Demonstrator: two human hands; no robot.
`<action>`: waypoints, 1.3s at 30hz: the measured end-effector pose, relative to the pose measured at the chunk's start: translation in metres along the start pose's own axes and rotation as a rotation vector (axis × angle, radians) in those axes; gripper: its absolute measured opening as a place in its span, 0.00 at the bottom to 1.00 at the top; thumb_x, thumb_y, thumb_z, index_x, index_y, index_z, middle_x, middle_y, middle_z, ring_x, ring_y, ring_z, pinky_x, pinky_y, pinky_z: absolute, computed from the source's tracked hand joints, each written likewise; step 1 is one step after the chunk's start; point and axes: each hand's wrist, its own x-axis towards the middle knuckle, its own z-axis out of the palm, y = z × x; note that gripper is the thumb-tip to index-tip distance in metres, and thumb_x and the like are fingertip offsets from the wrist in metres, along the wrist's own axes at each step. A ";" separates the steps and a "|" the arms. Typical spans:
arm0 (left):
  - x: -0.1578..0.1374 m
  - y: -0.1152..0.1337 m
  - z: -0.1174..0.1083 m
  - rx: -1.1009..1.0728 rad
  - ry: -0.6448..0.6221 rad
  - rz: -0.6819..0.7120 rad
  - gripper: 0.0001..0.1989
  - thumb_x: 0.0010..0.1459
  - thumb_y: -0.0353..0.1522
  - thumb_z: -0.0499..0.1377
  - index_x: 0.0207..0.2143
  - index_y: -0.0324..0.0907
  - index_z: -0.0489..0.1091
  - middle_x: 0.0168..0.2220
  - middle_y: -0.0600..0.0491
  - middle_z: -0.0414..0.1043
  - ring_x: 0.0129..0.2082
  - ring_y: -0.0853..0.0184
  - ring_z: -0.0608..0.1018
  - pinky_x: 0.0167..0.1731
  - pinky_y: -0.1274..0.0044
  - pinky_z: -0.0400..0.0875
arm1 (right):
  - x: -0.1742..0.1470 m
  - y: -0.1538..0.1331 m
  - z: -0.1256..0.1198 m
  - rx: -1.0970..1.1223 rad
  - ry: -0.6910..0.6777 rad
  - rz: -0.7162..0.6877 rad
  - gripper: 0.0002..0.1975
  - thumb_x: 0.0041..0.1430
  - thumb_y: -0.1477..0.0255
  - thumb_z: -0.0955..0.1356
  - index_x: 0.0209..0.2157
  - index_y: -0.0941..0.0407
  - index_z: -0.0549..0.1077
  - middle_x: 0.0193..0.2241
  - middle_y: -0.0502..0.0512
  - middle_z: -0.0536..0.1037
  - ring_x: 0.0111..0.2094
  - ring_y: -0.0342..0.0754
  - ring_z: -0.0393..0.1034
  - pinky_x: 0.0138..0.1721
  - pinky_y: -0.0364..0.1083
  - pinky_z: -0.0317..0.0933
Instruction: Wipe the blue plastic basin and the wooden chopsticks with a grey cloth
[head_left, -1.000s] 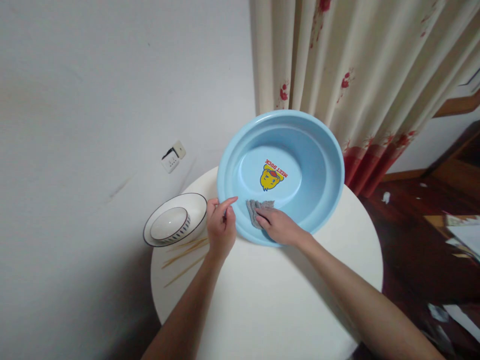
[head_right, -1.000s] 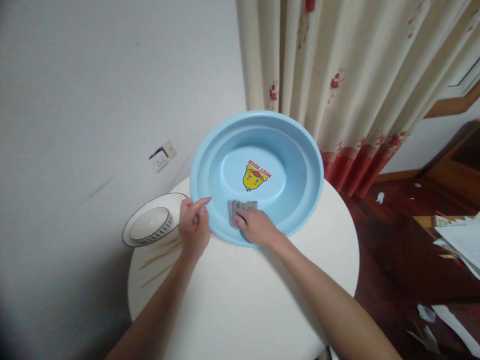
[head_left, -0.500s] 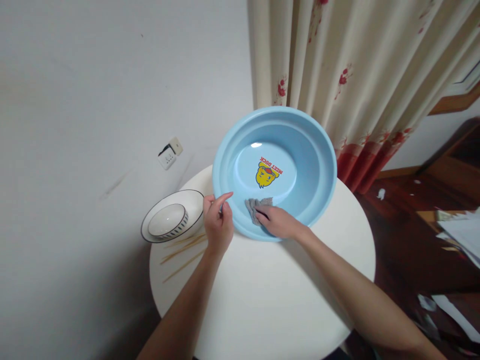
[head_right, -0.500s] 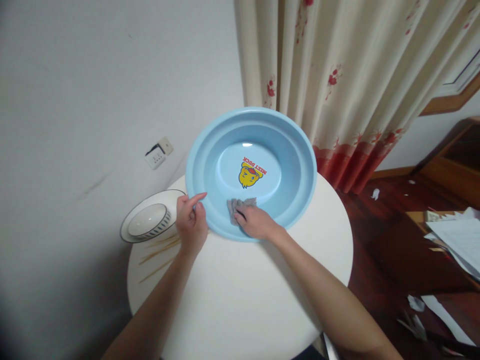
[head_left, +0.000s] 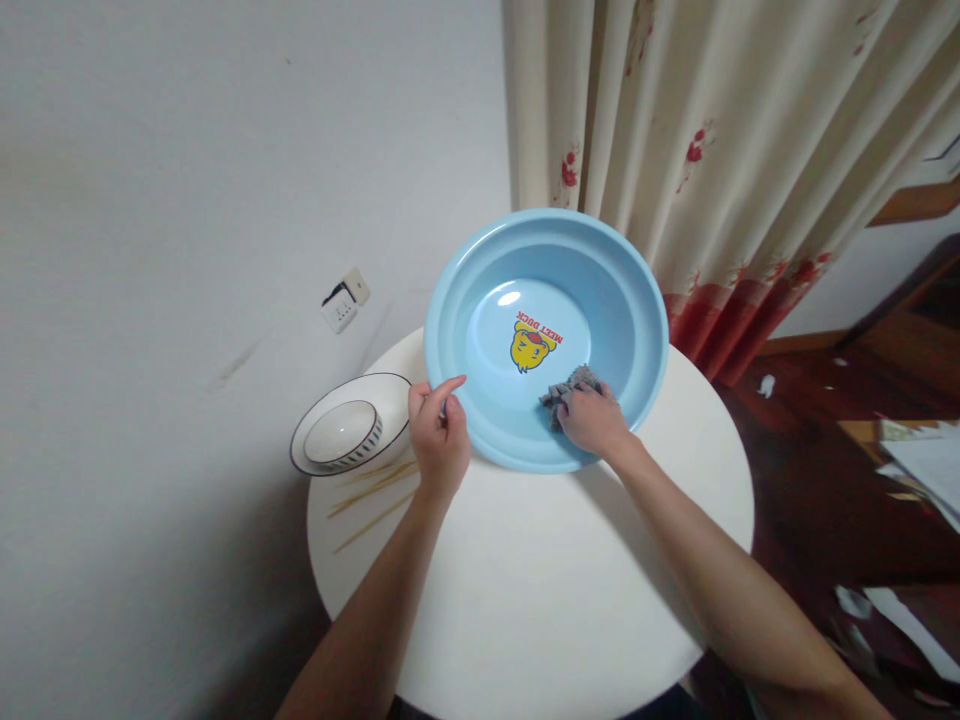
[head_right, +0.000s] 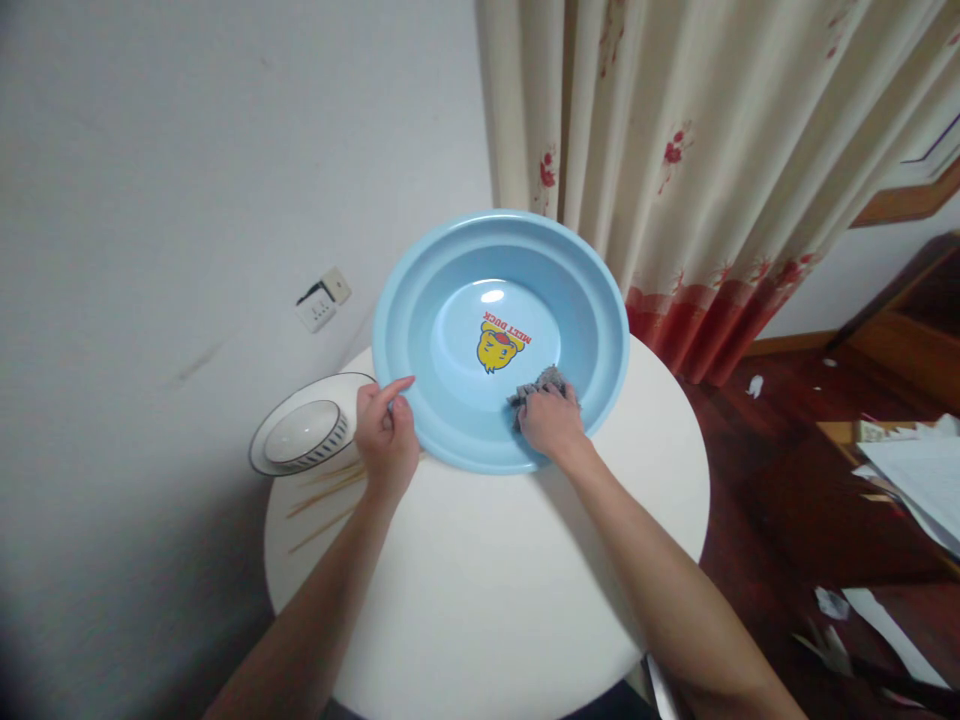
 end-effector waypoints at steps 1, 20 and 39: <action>0.000 0.000 0.000 -0.006 -0.001 0.001 0.16 0.71 0.34 0.53 0.49 0.40 0.80 0.39 0.51 0.65 0.26 0.74 0.61 0.26 0.78 0.59 | 0.000 -0.001 0.001 0.009 0.001 -0.005 0.19 0.72 0.68 0.59 0.50 0.59 0.78 0.54 0.68 0.80 0.62 0.60 0.67 0.67 0.63 0.48; 0.002 0.000 0.000 0.001 0.032 0.002 0.16 0.70 0.33 0.53 0.49 0.41 0.80 0.40 0.51 0.67 0.28 0.73 0.65 0.28 0.78 0.62 | -0.010 -0.028 0.010 0.543 -0.058 -0.424 0.25 0.76 0.62 0.58 0.68 0.54 0.67 0.62 0.60 0.76 0.59 0.55 0.74 0.59 0.52 0.65; 0.003 -0.019 -0.001 -0.096 -0.149 0.055 0.38 0.65 0.50 0.59 0.71 0.43 0.58 0.57 0.40 0.63 0.47 0.60 0.75 0.44 0.71 0.75 | -0.007 -0.029 0.008 0.446 -0.057 -0.359 0.21 0.76 0.64 0.56 0.56 0.54 0.76 0.51 0.60 0.81 0.49 0.54 0.76 0.48 0.49 0.65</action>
